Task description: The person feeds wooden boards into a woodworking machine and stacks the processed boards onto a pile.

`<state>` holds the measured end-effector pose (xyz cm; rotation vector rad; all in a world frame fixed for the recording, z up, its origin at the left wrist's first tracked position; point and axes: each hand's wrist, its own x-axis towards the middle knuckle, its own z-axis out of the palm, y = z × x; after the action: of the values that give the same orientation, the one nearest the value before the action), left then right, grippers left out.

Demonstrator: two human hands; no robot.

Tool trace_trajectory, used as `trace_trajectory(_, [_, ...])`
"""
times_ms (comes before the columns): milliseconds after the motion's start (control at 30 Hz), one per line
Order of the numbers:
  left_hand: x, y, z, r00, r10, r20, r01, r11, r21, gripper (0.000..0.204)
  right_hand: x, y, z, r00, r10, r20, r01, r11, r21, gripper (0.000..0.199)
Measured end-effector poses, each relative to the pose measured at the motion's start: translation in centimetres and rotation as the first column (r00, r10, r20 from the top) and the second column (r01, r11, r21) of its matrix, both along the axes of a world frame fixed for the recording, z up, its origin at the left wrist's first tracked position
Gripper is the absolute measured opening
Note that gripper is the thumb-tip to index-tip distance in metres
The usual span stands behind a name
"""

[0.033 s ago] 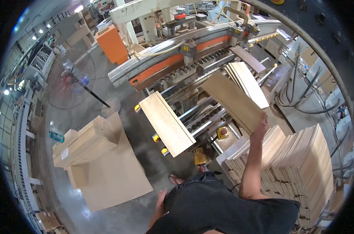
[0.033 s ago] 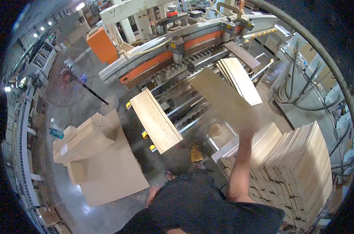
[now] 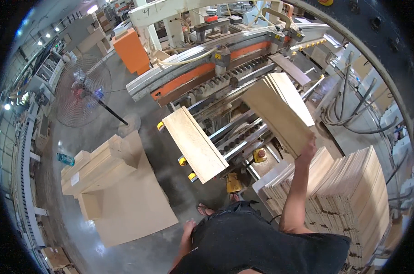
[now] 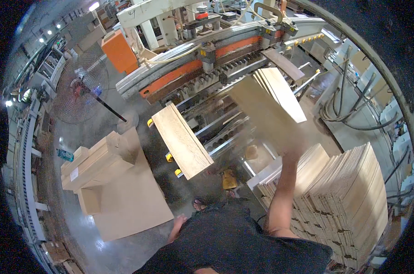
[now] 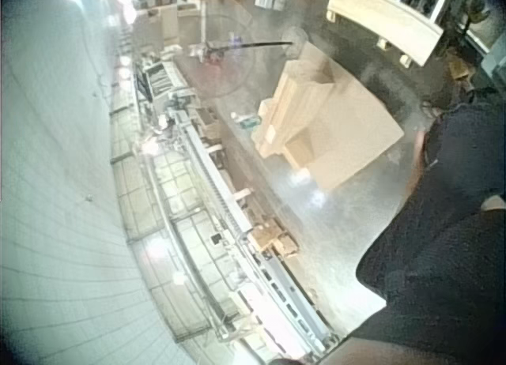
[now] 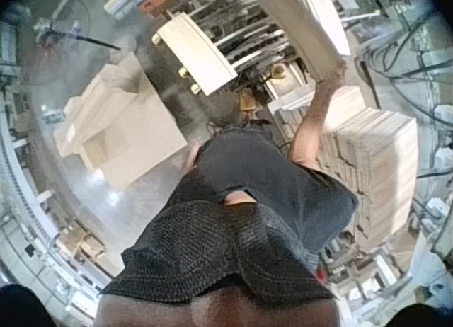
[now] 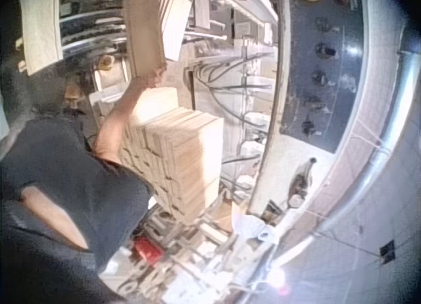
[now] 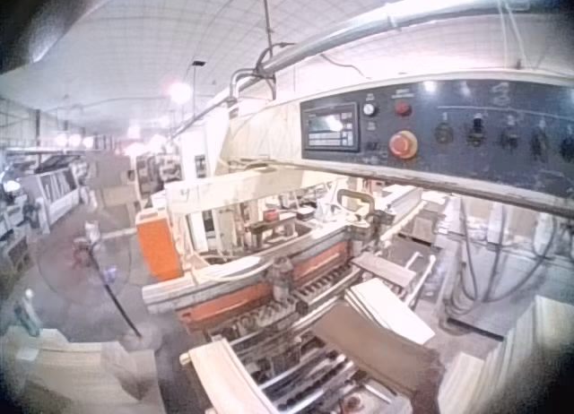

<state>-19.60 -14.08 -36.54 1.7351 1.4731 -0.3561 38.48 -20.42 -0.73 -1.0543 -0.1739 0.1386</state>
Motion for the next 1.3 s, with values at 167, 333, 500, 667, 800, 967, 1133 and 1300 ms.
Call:
trace_trajectory(167, [3.9, 2.3, 5.0, 0.547, 0.817, 0.185, -0.658, 0.556, -0.509, 0.023, 4.2, -4.0, -2.3, 0.998, 0.037, 0.053, -0.034, 0.998, -0.055, 0.052])
trace_trajectory(333, [5.0, 3.2, 6.6, 0.554, 0.805, 0.214, -0.683, 0.586, -0.436, 0.026, 7.8, -2.8, -4.8, 0.981, -0.124, -0.146, 0.118, 0.992, -0.05, 0.056])
trace_trajectory(500, [2.6, 2.3, 3.4, 0.599, 0.762, 0.245, -0.634, 0.638, -0.437, 0.03, 12.7, -0.4, -7.2, 0.978, -0.088, -0.188, 0.08, 0.995, -0.051, 0.054])
trace_trajectory(667, [0.1, 0.6, 0.7, 0.669, 0.65, 0.361, -0.521, 0.756, -0.397, 0.029, 13.7, 3.5, -4.2, 0.95, -0.038, -0.311, 0.062, 0.996, 0.067, 0.058])
trace_trajectory(800, [-1.4, -2.0, -0.7, 0.661, 0.666, 0.346, -0.596, 0.746, -0.297, 0.033, 8.5, 6.1, -0.6, 0.951, -0.292, -0.105, 0.235, 0.899, -0.37, 0.066])
trace_trajectory(967, [-3.7, -4.3, -2.9, 0.725, 0.556, 0.407, -0.524, 0.828, -0.198, 0.037, -5.0, 12.0, 2.3, 0.831, 0.008, 0.556, 0.431, 0.623, -0.653, 0.063])
trace_trajectory(1133, [-3.1, -2.4, -4.5, 0.942, 0.159, 0.296, -0.183, 0.982, 0.055, 0.042, -21.9, 20.0, 2.5, 0.465, 0.689, 0.555, 0.265, 0.49, -0.83, 0.052])
trace_trajectory(1300, [0.7, 0.2, -0.5, 0.576, 0.768, 0.279, -0.673, 0.64, -0.371, 0.035, -25.6, 23.5, 2.6, 0.368, 0.814, 0.45, 0.263, 0.373, -0.89, 0.061])
